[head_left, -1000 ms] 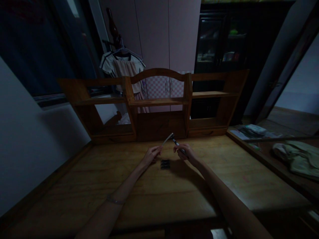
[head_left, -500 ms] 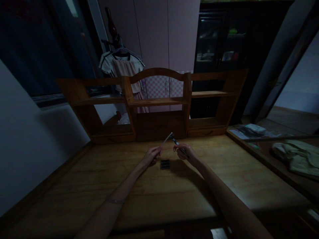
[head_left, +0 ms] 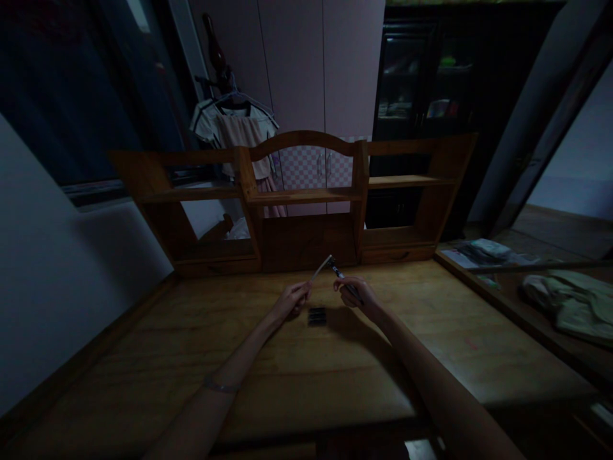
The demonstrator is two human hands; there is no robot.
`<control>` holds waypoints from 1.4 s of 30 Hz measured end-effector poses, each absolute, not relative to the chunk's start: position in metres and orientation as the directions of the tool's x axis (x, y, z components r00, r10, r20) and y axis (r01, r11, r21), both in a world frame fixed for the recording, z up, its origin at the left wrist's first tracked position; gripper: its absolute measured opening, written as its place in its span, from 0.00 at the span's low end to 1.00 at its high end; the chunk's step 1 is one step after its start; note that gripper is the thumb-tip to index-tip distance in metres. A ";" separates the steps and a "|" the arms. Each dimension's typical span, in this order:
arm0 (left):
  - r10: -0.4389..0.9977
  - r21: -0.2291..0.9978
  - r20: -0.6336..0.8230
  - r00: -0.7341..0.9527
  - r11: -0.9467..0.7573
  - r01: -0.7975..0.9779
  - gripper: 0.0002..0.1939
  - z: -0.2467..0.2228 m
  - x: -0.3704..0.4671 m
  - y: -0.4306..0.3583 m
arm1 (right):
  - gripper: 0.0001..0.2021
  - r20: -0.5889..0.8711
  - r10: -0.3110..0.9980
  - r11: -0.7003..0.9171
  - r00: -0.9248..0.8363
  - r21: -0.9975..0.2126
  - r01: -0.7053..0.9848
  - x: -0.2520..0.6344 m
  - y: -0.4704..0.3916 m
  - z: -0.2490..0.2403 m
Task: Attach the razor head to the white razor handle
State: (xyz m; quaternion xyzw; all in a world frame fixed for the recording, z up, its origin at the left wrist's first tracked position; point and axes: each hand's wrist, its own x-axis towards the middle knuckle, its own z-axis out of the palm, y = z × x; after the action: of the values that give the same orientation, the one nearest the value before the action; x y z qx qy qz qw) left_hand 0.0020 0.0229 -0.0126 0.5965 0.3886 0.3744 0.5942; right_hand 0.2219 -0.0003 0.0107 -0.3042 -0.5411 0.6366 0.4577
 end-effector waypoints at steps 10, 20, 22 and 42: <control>0.916 0.999 -0.031 0.400 0.011 0.050 0.24 -0.008 0.002 0.019 | 0.13 0.127 0.896 -0.021 -0.426 -0.945 -0.325 0.223 0.003 0.008; 0.916 0.999 -0.020 0.400 0.002 0.046 0.24 -0.010 0.003 0.020 | 0.12 0.141 0.893 -0.017 -0.428 -0.939 -0.344 0.223 0.002 0.009; 0.916 0.999 -0.021 0.400 0.003 0.044 0.24 -0.010 0.003 0.020 | 0.12 0.135 0.896 -0.017 -0.423 -0.941 -0.337 0.223 0.002 0.009; 0.954 0.992 0.065 0.294 -0.095 0.088 0.23 -0.010 0.002 0.021 | 0.12 0.063 0.998 0.063 0.001 -0.998 0.028 0.230 0.010 0.005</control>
State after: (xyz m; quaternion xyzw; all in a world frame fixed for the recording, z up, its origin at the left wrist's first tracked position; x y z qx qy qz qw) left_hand 0.0015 0.0209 -0.0100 0.6124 0.4251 0.4152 0.5214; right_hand 0.2303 0.0098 0.0051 -0.4914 -0.5222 0.4764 0.5088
